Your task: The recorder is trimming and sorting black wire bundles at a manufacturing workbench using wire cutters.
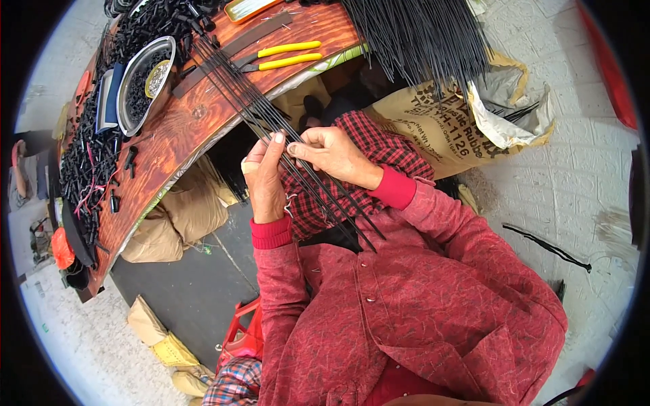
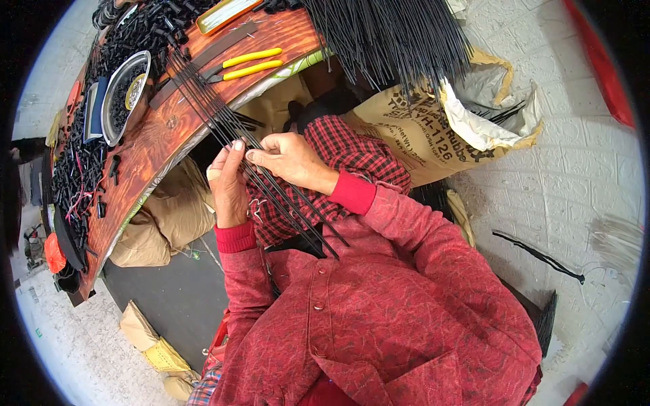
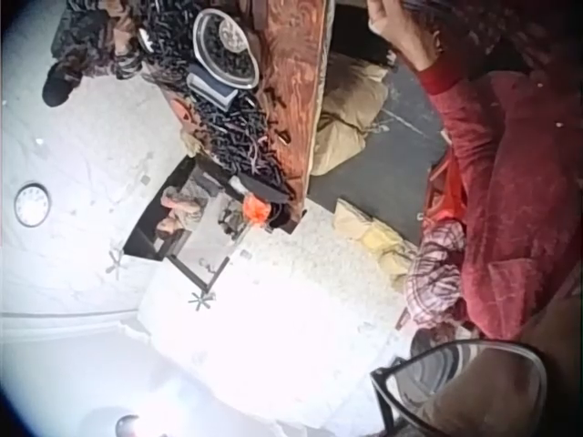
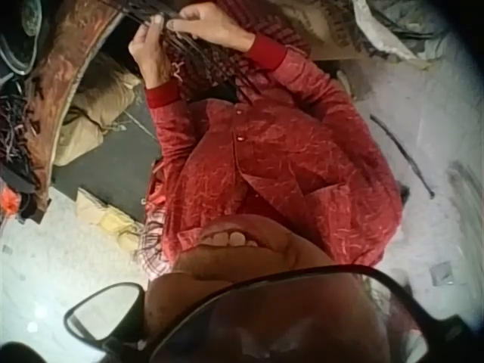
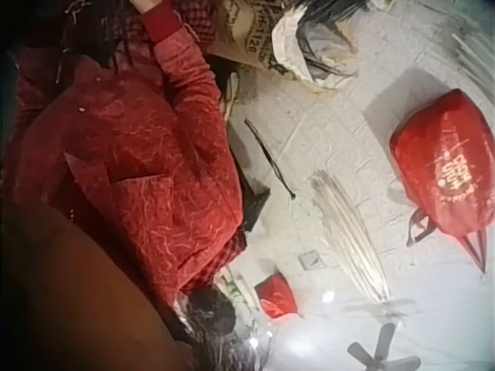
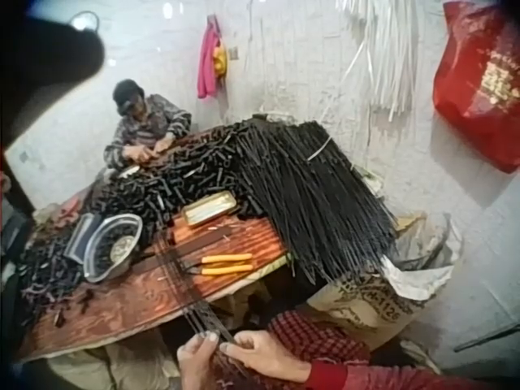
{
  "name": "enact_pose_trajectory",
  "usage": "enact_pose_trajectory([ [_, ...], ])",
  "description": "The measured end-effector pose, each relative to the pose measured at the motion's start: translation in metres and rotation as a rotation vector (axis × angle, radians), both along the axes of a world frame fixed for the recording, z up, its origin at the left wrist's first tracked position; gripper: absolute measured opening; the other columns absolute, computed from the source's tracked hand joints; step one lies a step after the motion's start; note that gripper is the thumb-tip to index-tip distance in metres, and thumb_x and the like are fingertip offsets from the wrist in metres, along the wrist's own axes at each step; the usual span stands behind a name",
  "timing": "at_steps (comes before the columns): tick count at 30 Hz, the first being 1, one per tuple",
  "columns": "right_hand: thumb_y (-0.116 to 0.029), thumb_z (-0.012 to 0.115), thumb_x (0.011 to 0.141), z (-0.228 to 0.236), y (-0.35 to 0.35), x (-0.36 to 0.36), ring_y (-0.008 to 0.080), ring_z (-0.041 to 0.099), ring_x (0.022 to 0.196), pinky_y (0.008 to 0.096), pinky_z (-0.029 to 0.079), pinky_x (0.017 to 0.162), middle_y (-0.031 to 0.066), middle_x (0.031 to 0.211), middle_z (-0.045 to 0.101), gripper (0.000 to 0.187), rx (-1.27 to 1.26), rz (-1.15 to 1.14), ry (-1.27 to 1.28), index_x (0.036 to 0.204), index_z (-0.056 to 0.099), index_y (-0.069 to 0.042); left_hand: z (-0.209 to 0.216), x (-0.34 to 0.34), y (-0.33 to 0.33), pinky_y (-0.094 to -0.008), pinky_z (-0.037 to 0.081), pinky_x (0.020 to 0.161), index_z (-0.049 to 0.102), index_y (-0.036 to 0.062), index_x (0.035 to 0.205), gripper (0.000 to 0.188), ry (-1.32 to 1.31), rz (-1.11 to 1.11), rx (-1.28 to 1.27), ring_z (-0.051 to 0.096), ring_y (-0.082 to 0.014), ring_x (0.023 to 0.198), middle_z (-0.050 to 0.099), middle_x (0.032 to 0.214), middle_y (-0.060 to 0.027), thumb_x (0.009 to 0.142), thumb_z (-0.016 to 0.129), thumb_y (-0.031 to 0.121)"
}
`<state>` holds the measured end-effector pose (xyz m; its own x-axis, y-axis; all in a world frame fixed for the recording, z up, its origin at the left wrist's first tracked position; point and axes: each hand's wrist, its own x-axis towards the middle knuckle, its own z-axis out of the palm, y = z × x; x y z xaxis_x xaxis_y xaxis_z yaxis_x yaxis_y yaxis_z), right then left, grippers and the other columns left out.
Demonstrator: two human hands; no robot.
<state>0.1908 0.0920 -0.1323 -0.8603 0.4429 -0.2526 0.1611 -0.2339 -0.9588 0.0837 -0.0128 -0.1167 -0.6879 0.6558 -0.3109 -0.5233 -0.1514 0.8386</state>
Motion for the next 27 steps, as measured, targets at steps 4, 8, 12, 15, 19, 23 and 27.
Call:
enact_pose_trajectory([
  [4,-0.024,0.064,0.097,0.003,-0.003,0.001,0.0007,0.043,0.059,0.0211,0.033,0.049,-0.0067,0.066,0.051,0.026,0.103,-0.027,0.034,0.081,0.064,-0.003,0.002,0.000,0.001,-0.0231,0.051,0.054,0.066,0.0005,0.095,0.012,-0.004,-0.007,-0.006,0.060,-0.0092,0.062,0.066,0.080,-0.0033,0.092,0.068,0.012],
  [8,-0.024,0.063,0.097,0.001,-0.002,0.002,0.0015,0.045,0.061,0.0222,0.034,0.050,-0.0060,0.067,0.054,0.025,0.161,-0.010,0.010,0.084,0.065,-0.002,-0.001,0.000,0.004,-0.0235,0.051,0.053,0.066,0.0009,0.095,0.012,0.040,-0.016,-0.013,0.060,-0.0098,0.061,0.066,0.078,-0.0036,0.091,0.068,0.013],
  [12,-0.028,0.060,0.095,-0.011,-0.005,0.001,0.0183,0.054,0.054,0.0361,0.042,0.054,0.0109,0.061,0.059,0.034,0.286,-0.100,0.062,0.078,0.064,0.001,-0.007,-0.001,0.004,-0.0237,0.051,0.049,0.066,0.0017,0.093,0.012,0.014,-0.050,-0.071,0.059,-0.0095,0.059,0.066,0.077,-0.0035,0.091,0.070,0.013],
  [15,-0.030,0.057,0.096,-0.005,-0.004,0.004,0.0278,0.055,0.053,0.0401,0.042,0.053,0.0170,0.060,0.057,0.038,0.378,-0.091,0.022,0.076,0.062,0.002,-0.010,-0.002,0.003,-0.0236,0.050,0.048,0.066,0.0020,0.093,0.012,0.015,-0.053,-0.071,0.058,-0.0092,0.058,0.066,0.077,-0.0034,0.090,0.070,0.013],
  [19,-0.030,0.054,0.097,0.002,-0.003,0.006,0.0335,0.055,0.053,0.0431,0.040,0.053,0.0198,0.060,0.055,0.040,0.392,-0.070,-0.042,0.073,0.059,0.002,-0.004,0.001,0.004,-0.0232,0.050,0.048,0.067,0.0024,0.092,0.012,0.006,-0.042,-0.087,0.058,-0.0088,0.058,0.065,0.077,-0.0030,0.089,0.071,0.013],
  [23,-0.031,0.054,0.098,-0.006,-0.003,0.004,0.0334,0.054,0.053,0.0435,0.040,0.053,0.0195,0.060,0.055,0.041,0.384,-0.094,0.001,0.073,0.060,0.001,-0.004,0.000,0.003,-0.0226,0.048,0.048,0.067,0.0025,0.093,0.011,0.010,-0.038,-0.075,0.058,-0.0085,0.058,0.065,0.077,-0.0027,0.089,0.070,0.013],
  [27,-0.030,0.054,0.097,-0.002,0.002,0.005,0.0329,0.060,0.057,0.0434,0.044,0.055,0.0178,0.062,0.058,0.037,0.518,-0.156,-0.005,0.076,0.062,0.000,-0.010,-0.002,0.004,-0.0210,0.046,0.055,0.067,0.0026,0.093,0.010,0.026,-0.056,-0.069,0.056,-0.0068,0.062,0.064,0.077,-0.0006,0.090,0.070,0.012],
])
